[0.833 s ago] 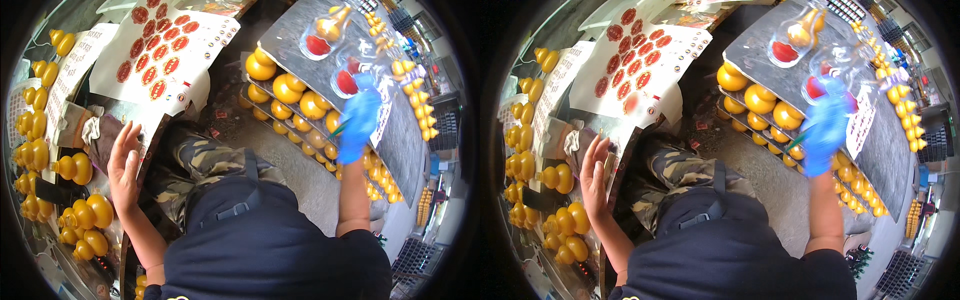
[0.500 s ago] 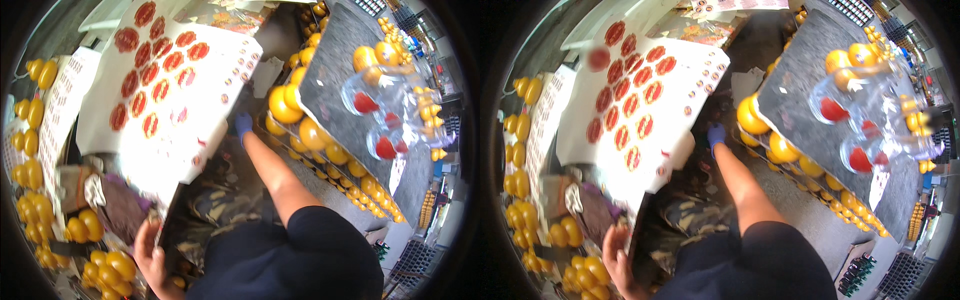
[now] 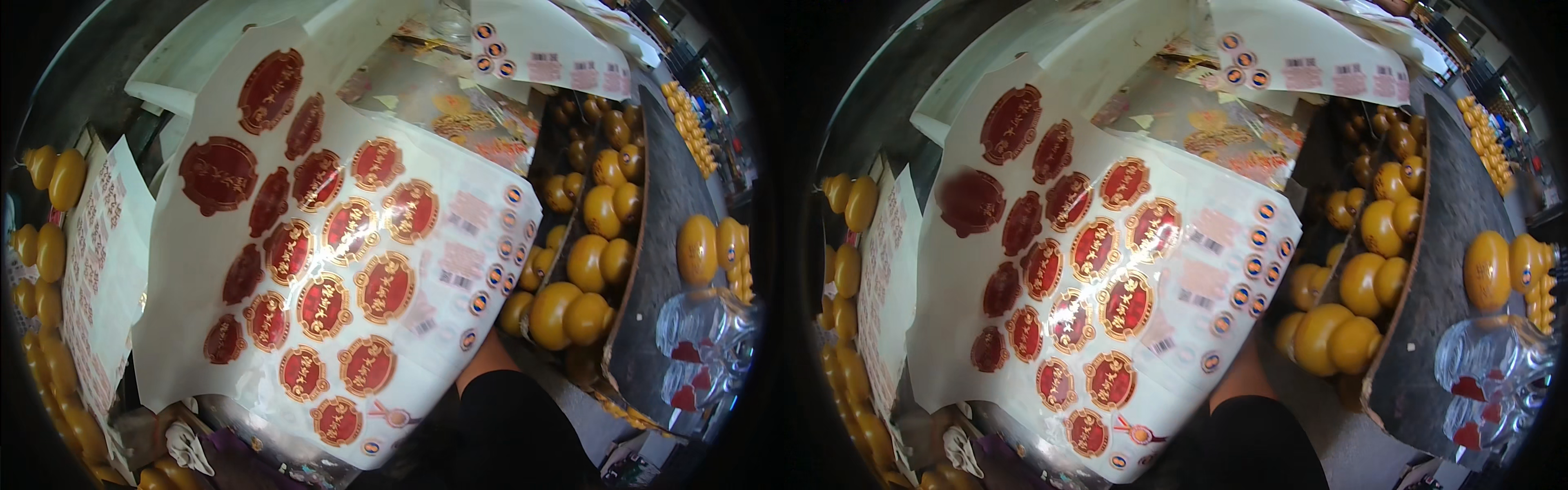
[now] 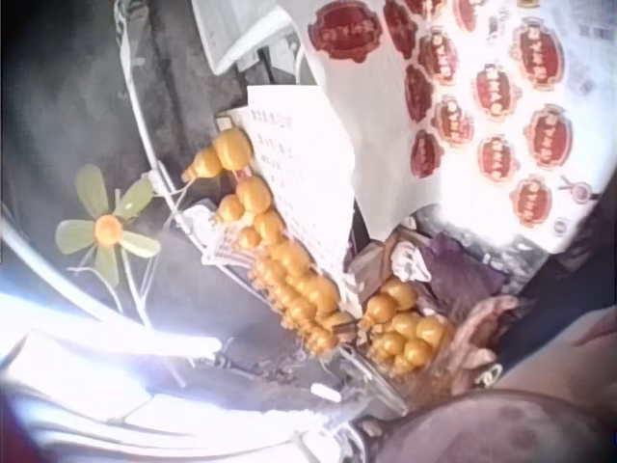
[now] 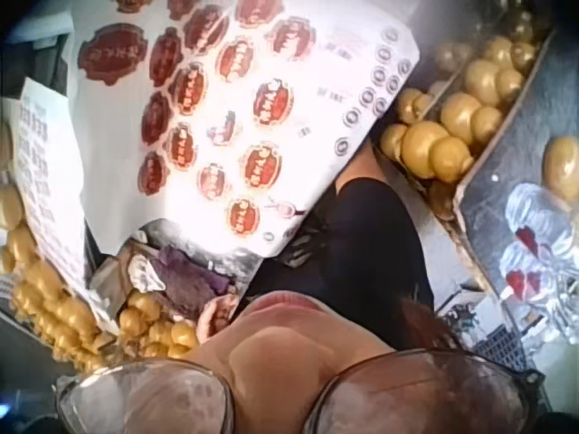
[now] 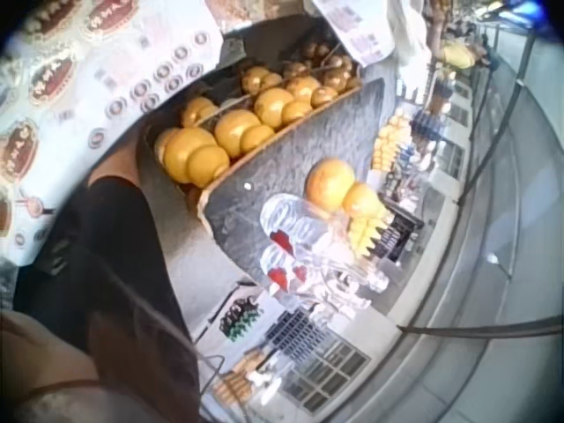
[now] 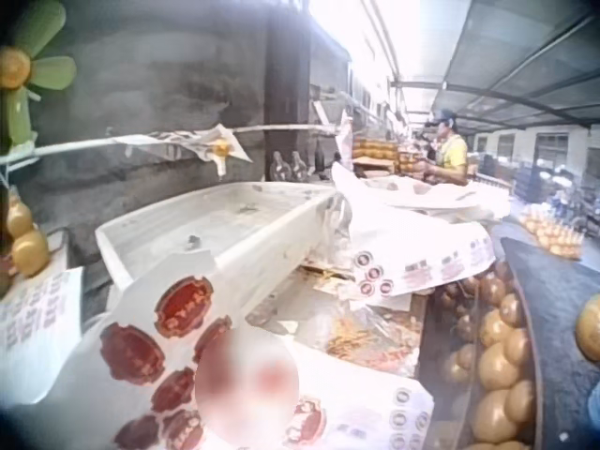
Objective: The person applies red circular stickers to clear glass bottles using a green plastic scraper tool. They peel stickers from a sheet, place them on the bottle, and smooth them down to remove air bubbles. The person handles multiple bottles sequentially, placing finished ones on a nearby surface.
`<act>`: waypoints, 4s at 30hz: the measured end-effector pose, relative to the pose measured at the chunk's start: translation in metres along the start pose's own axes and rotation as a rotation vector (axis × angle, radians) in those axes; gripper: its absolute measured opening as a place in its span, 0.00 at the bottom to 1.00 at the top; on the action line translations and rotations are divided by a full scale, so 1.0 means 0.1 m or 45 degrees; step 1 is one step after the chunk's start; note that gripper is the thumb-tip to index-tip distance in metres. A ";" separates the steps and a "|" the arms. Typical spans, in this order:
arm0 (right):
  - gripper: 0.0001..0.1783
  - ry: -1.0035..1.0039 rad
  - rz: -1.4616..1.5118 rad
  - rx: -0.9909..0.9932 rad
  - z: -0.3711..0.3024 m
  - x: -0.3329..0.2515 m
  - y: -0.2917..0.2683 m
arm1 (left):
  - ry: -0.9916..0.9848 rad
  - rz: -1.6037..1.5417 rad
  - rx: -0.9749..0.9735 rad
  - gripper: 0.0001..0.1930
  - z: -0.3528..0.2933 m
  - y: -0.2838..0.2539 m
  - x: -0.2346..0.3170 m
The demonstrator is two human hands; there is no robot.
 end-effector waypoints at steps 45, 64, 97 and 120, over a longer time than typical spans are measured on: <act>0.20 -0.993 -0.187 -0.370 -2.48 1.27 -3.56 | 0.139 0.008 0.061 0.44 -1.56 -0.18 -1.14; 0.13 -1.887 0.064 -1.108 -4.06 -1.07 -5.79 | 1.003 0.420 0.330 0.49 -1.20 0.26 -1.03; 0.30 -0.907 0.391 -2.180 -5.29 -1.59 -4.14 | 1.127 0.475 0.958 0.57 -0.03 -0.70 -0.17; 0.35 -2.261 0.341 -0.180 -3.17 -3.25 -3.98 | 1.577 1.002 1.144 0.39 -0.10 -0.04 0.37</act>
Point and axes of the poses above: each hand's wrist, its own z-axis towards the middle knuckle, its own y-axis out of the palm, x = y × z, the point moved 2 cm from there along z, towards the middle knuckle, and after that the axes turned 13 degrees about x, right-handed, at the moved point
